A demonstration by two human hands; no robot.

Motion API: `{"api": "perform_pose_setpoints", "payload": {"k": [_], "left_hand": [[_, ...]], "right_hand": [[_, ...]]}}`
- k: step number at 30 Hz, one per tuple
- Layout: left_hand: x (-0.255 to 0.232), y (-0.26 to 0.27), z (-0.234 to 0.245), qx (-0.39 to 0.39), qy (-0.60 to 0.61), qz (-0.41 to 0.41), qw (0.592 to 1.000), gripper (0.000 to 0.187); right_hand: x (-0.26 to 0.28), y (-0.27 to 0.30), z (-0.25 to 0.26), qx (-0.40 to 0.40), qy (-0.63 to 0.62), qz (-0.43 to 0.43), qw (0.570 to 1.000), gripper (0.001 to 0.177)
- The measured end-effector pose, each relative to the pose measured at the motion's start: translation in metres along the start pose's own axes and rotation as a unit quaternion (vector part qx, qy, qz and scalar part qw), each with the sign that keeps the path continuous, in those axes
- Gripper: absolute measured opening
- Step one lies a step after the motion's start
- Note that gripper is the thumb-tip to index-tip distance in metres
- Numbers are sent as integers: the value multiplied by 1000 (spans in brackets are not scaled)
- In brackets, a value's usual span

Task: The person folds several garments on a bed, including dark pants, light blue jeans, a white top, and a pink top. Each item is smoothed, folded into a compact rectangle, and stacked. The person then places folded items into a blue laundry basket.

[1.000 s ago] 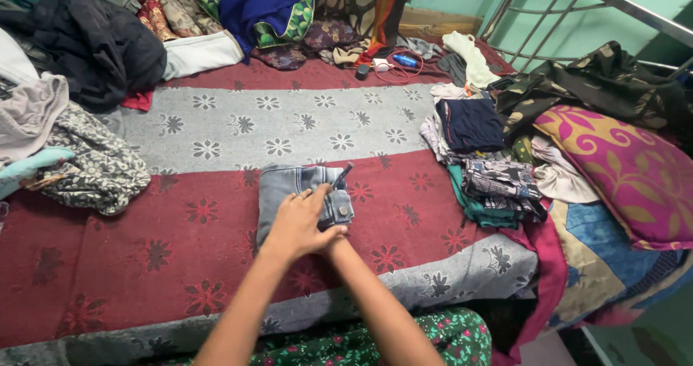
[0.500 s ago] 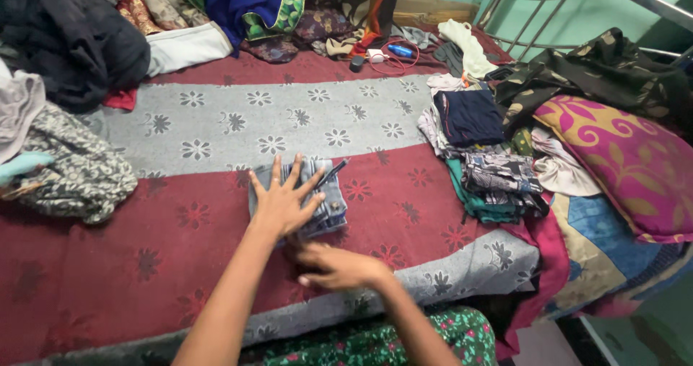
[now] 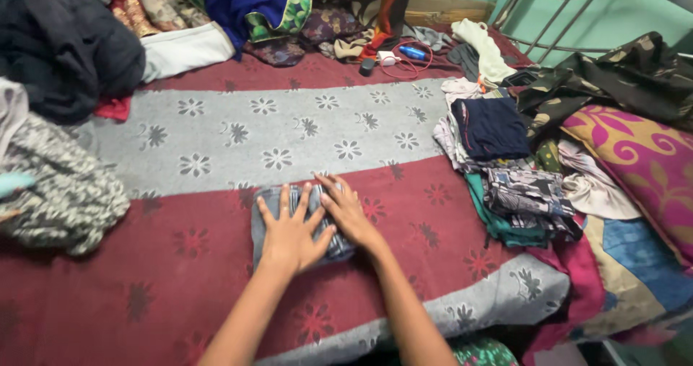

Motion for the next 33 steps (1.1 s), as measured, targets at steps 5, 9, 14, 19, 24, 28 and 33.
{"api": "perform_pose_setpoints", "payload": {"k": [5, 9, 14, 19, 24, 28, 33], "left_hand": [[-3, 0, -3, -65, 14, -34, 997, 69], [2, -14, -7, -40, 18, -23, 999, 73], [-4, -15, -3, -9, 5, -9, 1000, 70], [-6, 15, 13, -171, 82, -89, 978, 65], [50, 50, 9, -412, 412, 59, 811, 37], [79, 77, -17, -430, 393, 97, 807, 45], [67, 78, -22, -335, 585, 74, 735, 58]], "right_hand": [[-11, 10, -3, 8, -33, -50, 998, 55], [-21, -1, -8, 42, 27, -112, 992, 55], [-36, -6, -15, -28, 29, -52, 998, 54], [-52, 13, -27, -162, 54, -122, 978, 79], [-51, 33, -15, -129, -65, -227, 963, 105], [-31, 28, 9, 87, -303, -258, 913, 78], [10, 40, 37, 99, -336, -262, 899, 53]]}}
Point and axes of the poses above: each hand's wrist, its own y-axis away from the middle knuckle, its own z-axis out of the back of the hand, x = y × z, the point moved 4 cm from there along -y, towards the middle knuckle, and after that the axes turned 10 degrees about y, right-handed, at the moved point
